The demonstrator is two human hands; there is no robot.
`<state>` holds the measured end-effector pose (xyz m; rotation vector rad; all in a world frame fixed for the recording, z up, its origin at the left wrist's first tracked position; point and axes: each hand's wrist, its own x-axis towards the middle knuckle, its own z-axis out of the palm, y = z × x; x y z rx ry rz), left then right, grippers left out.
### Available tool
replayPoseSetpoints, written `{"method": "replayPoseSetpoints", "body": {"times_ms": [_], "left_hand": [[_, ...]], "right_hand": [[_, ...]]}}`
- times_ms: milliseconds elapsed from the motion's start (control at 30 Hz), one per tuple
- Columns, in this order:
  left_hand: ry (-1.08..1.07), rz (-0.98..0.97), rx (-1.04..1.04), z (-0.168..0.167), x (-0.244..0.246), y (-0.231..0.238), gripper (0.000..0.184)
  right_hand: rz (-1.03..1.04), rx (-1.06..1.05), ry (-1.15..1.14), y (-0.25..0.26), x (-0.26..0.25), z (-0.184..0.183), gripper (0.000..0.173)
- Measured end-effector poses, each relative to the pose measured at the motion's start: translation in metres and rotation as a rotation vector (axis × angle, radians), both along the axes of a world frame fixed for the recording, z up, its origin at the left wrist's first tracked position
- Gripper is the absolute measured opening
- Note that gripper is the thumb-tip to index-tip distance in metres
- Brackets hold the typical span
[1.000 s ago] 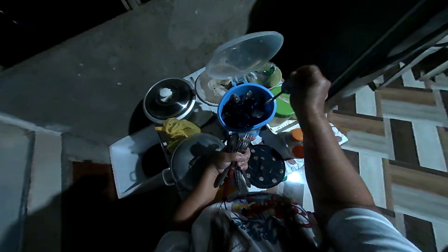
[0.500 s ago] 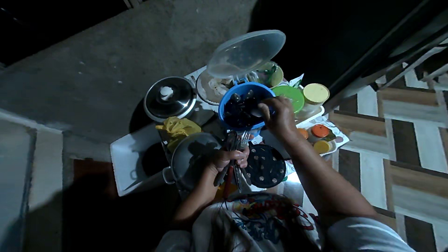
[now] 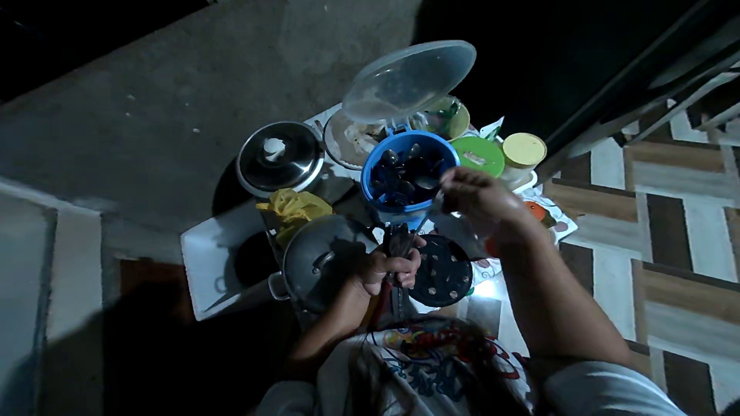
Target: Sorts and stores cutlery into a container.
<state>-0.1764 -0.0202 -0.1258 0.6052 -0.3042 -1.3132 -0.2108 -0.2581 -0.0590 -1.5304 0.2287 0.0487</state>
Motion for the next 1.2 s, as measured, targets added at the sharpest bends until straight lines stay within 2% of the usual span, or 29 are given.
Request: {"method": "replayPoseSetpoints", "body": {"times_ms": [100,167,233,333,400,567,667,733,833,900,1067,1200], "left_hand": [[0.008,-0.003,-0.048,-0.004,0.002,0.005,0.035],[0.012,0.028,-0.026,-0.003,0.004,0.007,0.033],[0.016,0.054,-0.014,-0.003,0.007,0.007,0.035],[0.027,0.071,-0.027,0.000,0.010,0.006,0.038],[0.023,0.077,-0.030,0.002,0.010,0.005,0.038],[0.008,0.068,-0.008,0.003,0.009,0.003,0.037],[-0.001,0.075,0.011,0.003,0.009,0.003,0.036],[-0.030,0.104,0.058,0.005,0.009,0.004,0.034],[-0.039,0.187,0.184,0.015,0.005,0.003,0.014],[-0.037,0.199,0.205,0.019,0.004,0.003,0.013],[-0.068,0.181,0.278,0.020,0.003,0.001,0.010],[-0.035,0.140,0.196,0.013,0.004,0.001,0.023]], "right_hand": [[-0.308,-0.008,-0.138,-0.029,0.002,0.011,0.014],[-0.442,-0.148,-0.302,-0.046,0.003,0.011,0.010],[-0.494,-0.317,-0.385,-0.050,0.004,0.011,0.015],[-0.444,-0.597,-0.355,-0.039,0.006,0.012,0.026],[-0.363,-0.752,-0.294,-0.026,0.009,0.011,0.028],[-0.133,-0.914,-0.133,-0.015,0.021,-0.031,0.023],[-0.132,-0.992,-0.190,-0.004,0.019,-0.050,0.025],[-0.146,-0.910,-0.302,0.016,0.011,-0.041,0.030],[0.136,-0.675,-0.308,0.044,-0.005,-0.012,0.033],[0.275,-0.546,-0.221,0.052,-0.008,-0.005,0.028],[0.241,-0.365,-0.055,0.050,-0.007,-0.006,0.009],[0.074,-0.004,0.135,0.042,-0.008,0.006,0.010]]}}
